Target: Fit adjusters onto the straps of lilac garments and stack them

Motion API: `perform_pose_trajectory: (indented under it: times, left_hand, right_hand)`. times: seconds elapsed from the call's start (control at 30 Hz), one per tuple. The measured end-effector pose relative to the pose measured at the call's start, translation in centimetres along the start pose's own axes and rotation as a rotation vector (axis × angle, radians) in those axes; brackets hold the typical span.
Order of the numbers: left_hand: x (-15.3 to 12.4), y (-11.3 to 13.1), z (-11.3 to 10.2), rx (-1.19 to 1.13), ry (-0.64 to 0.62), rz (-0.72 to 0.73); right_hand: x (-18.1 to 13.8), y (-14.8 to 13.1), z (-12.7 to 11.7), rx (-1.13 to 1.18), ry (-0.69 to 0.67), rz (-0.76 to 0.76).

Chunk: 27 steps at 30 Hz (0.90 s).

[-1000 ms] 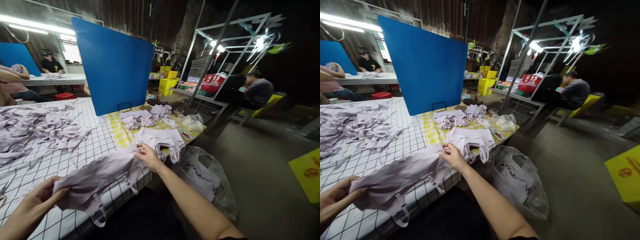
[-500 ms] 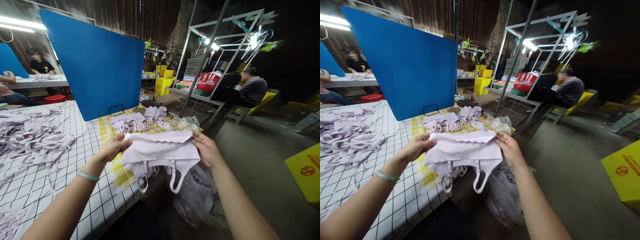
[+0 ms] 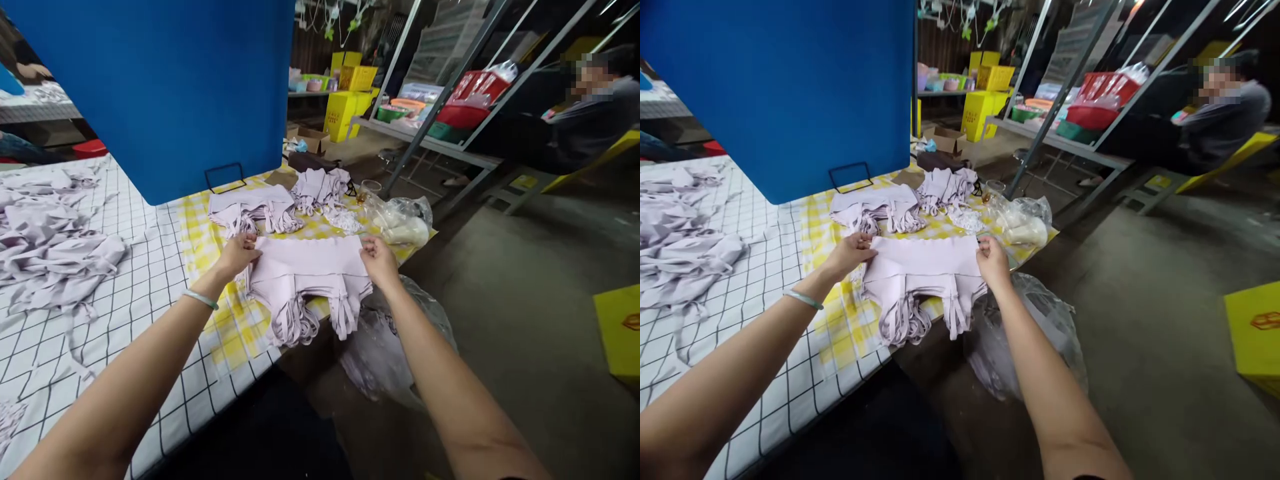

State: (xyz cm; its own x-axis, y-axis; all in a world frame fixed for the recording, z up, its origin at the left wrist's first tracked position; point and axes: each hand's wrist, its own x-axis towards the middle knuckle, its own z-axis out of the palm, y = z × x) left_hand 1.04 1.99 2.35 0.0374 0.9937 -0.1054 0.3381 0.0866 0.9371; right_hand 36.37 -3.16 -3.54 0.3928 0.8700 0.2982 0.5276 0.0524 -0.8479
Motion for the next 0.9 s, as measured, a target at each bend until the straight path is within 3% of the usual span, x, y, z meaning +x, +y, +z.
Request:
perform_pose_trajectory:
  times: [0.1, 0.17, 0.2, 0.27, 0.37, 0.47, 0.57, 0.7, 0.8, 0.9]
  left_hand:
    - [-0.2, 0.6, 0.6, 0.383, 0.054, 0.368]
    - [-0.5, 0.8, 1.5, 0.659, -0.052, 0.630]
    - [-0.7, 0.7, 2.0, 0.759, -0.144, 0.682]
    - [-0.9, 0.1, 3.1, 0.910, -0.295, 0.650]
    - [-1.1, -1.1, 4.2, 1.024, -0.363, 0.532]
    - [-0.9, -1.3, 4.3, 1.074, -0.393, 0.483]
    - [-0.7, 0.0, 3.8, 1.130, -0.416, 0.477]
    - [-0.6, 2.3, 4.0, 1.028, -0.372, 0.610]
    - [-0.9, 2.8, 5.1, 0.902, -0.478, 0.615]
    - [-1.4, 2.0, 6.1, 0.910, -0.550, 0.550]
  right_hand:
    - [0.1, -1.5, 0.0, -0.157, 0.029, -0.166]
    - [0.0, -2.4, 0.5, -0.316, -0.031, -0.355]
    - [0.1, -2.6, 0.9, -0.395, -0.102, -0.427]
    - [0.1, -2.2, 1.8, -0.501, -0.282, -0.441]
    - [0.6, -0.6, 3.1, -0.559, -0.442, -0.341]
    - [1.2, -0.1, 3.0, -0.570, -0.466, -0.322]
    - [0.2, -3.0, 1.4, -0.556, -0.360, -0.355]
    - [-7.1, -9.4, -0.5, -0.377, -0.023, -0.396]
    - [-14.3, -12.2, 1.3, -0.185, -0.183, -0.266]
    - [-18.5, -12.5, 4.5, -0.202, -0.154, -0.146]
